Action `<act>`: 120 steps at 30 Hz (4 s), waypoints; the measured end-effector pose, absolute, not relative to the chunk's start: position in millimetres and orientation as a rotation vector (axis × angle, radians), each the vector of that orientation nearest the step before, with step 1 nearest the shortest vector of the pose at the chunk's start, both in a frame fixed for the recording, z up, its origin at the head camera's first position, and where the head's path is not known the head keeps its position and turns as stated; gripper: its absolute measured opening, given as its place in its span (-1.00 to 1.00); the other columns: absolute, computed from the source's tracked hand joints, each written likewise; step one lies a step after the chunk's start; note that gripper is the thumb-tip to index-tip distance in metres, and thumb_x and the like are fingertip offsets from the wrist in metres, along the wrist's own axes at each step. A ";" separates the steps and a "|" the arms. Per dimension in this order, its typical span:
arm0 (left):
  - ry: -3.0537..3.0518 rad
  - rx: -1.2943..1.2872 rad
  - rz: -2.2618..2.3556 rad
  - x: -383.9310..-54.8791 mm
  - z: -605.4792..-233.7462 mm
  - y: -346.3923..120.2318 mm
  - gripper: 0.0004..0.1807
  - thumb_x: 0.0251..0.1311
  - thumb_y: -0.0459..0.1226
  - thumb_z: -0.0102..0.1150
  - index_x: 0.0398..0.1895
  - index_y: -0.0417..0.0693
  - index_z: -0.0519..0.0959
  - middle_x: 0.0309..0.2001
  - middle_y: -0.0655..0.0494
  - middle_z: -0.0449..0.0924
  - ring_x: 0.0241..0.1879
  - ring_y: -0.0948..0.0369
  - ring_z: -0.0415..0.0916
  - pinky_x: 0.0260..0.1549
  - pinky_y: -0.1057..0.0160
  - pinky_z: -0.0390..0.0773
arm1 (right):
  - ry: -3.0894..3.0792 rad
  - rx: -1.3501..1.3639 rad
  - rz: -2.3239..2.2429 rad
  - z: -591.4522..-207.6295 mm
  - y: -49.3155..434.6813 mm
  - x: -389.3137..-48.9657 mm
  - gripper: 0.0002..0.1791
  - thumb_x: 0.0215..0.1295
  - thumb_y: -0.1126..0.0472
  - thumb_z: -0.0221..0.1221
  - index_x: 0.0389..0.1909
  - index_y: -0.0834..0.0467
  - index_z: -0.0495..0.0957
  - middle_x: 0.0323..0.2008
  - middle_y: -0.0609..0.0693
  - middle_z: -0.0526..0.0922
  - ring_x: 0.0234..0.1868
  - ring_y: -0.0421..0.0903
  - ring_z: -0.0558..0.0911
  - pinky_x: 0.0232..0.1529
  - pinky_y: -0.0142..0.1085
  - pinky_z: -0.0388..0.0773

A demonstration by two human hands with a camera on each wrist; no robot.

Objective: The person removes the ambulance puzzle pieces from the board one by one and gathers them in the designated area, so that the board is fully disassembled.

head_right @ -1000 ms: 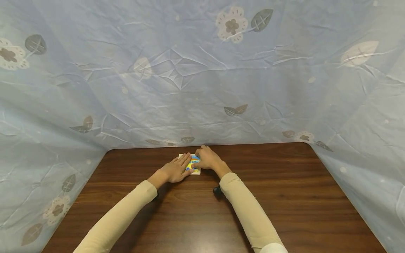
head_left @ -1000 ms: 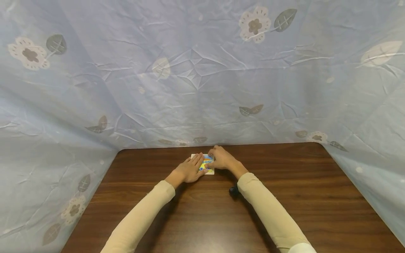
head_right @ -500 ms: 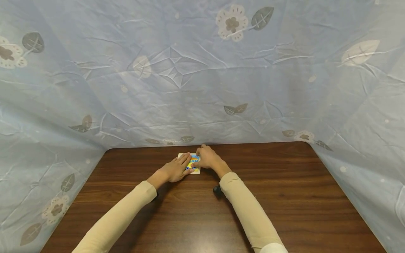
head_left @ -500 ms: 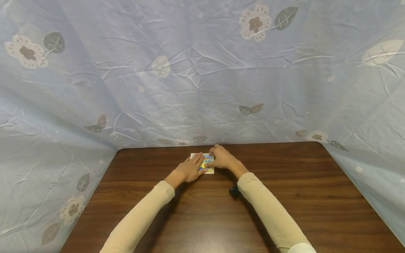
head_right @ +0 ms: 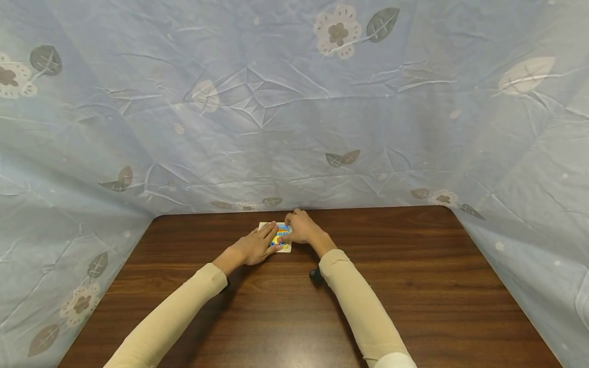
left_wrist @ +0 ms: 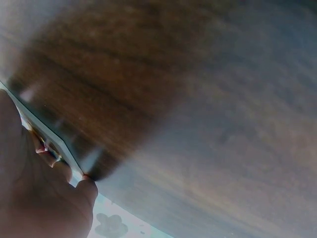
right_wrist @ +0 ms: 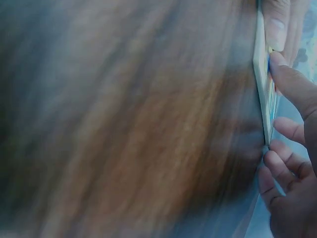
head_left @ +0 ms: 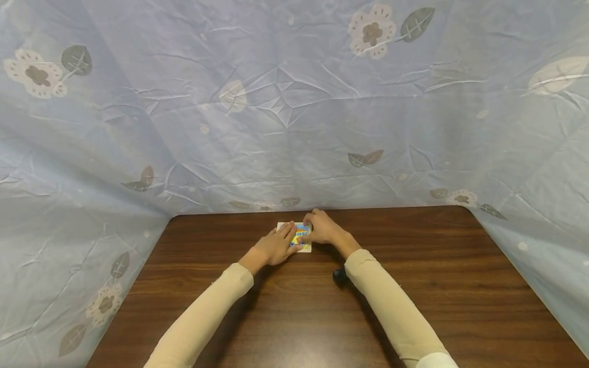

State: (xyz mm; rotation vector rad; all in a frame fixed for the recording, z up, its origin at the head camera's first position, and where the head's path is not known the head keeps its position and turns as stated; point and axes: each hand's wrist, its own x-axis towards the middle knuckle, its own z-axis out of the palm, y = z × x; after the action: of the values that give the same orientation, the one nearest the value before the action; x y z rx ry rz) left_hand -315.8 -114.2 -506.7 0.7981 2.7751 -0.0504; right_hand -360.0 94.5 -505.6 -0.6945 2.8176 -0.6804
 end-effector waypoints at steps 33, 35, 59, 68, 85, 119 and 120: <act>2.794 0.790 -0.063 -317.0 -513.4 -114.4 -0.10 0.61 0.31 -0.53 0.74 -0.06 -0.24 0.76 -0.02 -0.34 0.75 0.06 -0.29 0.72 -0.06 -0.04 | 2.772 -0.668 -1.116 -503.3 104.4 -359.1 -0.85 0.48 0.30 0.25 0.00 0.18 0.61 -0.07 0.12 0.74 -0.04 0.03 0.71 0.07 -0.09 0.72; 2.795 0.791 -0.061 -316.7 -513.3 -114.7 -0.10 0.61 0.30 -0.53 0.74 -0.06 -0.24 0.76 -0.02 -0.34 0.75 0.05 -0.29 0.72 -0.06 -0.04 | 2.777 -0.667 -1.138 -503.2 104.1 -359.1 -0.84 0.48 0.29 0.25 0.02 0.16 0.63 -0.06 0.10 0.75 -0.03 0.03 0.71 0.08 -0.09 0.73; 2.776 0.777 0.018 -312.5 -510.9 -116.5 -0.13 0.64 0.25 -0.51 0.74 -0.09 -0.26 0.76 -0.03 -0.37 0.76 0.03 -0.34 0.73 -0.11 -0.16 | 2.709 -0.569 -1.445 -485.5 133.9 -342.8 -0.77 0.45 0.20 0.32 0.01 0.23 0.77 -0.08 0.19 0.83 -0.25 0.06 0.83 -0.21 -0.18 0.81; 2.778 0.809 -0.047 -312.8 -509.9 -118.4 -0.11 0.63 0.27 -0.57 0.74 -0.11 -0.28 0.76 -0.06 -0.38 0.75 0.01 -0.34 0.74 -0.04 -0.18 | 2.639 -0.514 -1.568 -478.2 151.2 -337.0 -0.78 0.43 0.23 0.35 -0.04 0.27 0.79 -0.05 0.26 0.82 -0.16 0.25 0.84 -0.02 0.14 0.79; 2.765 0.814 0.014 -303.2 -513.2 -116.0 -0.10 0.63 0.28 -0.54 0.73 -0.12 -0.28 0.75 -0.08 -0.40 0.75 0.02 -0.37 0.74 -0.01 -0.17 | 2.584 -0.326 -1.657 -476.7 203.7 -317.6 -0.75 0.39 0.22 0.39 -0.05 0.31 0.78 -0.19 0.26 0.84 -0.18 0.20 0.84 -0.02 0.06 0.81; 2.755 0.925 0.001 -300.2 -514.0 -133.2 -0.11 0.65 0.25 -0.51 0.73 -0.11 -0.32 0.76 -0.05 -0.42 0.75 0.06 -0.40 0.73 -0.05 -0.11 | 2.480 -0.065 -1.800 -491.1 297.4 -313.2 -0.58 0.39 0.26 0.38 0.13 0.46 0.66 -0.08 0.18 0.83 -0.27 -0.19 0.84 -0.08 -0.22 0.83; 2.752 0.924 -0.004 -300.9 -513.7 -133.2 -0.11 0.65 0.26 -0.51 0.73 -0.11 -0.33 0.75 -0.04 -0.42 0.75 0.07 -0.40 0.74 -0.04 -0.11 | 2.480 -0.061 -1.801 -491.8 299.9 -313.6 -0.58 0.39 0.26 0.38 0.14 0.47 0.65 -0.10 0.17 0.83 -0.27 -0.19 0.84 -0.08 -0.22 0.83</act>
State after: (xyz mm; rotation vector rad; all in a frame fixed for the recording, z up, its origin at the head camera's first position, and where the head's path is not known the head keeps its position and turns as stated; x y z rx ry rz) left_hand -300.9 -133.2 -513.7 0.9242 2.7518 -0.0041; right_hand -313.6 299.9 -491.8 -0.0606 2.4796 -1.8013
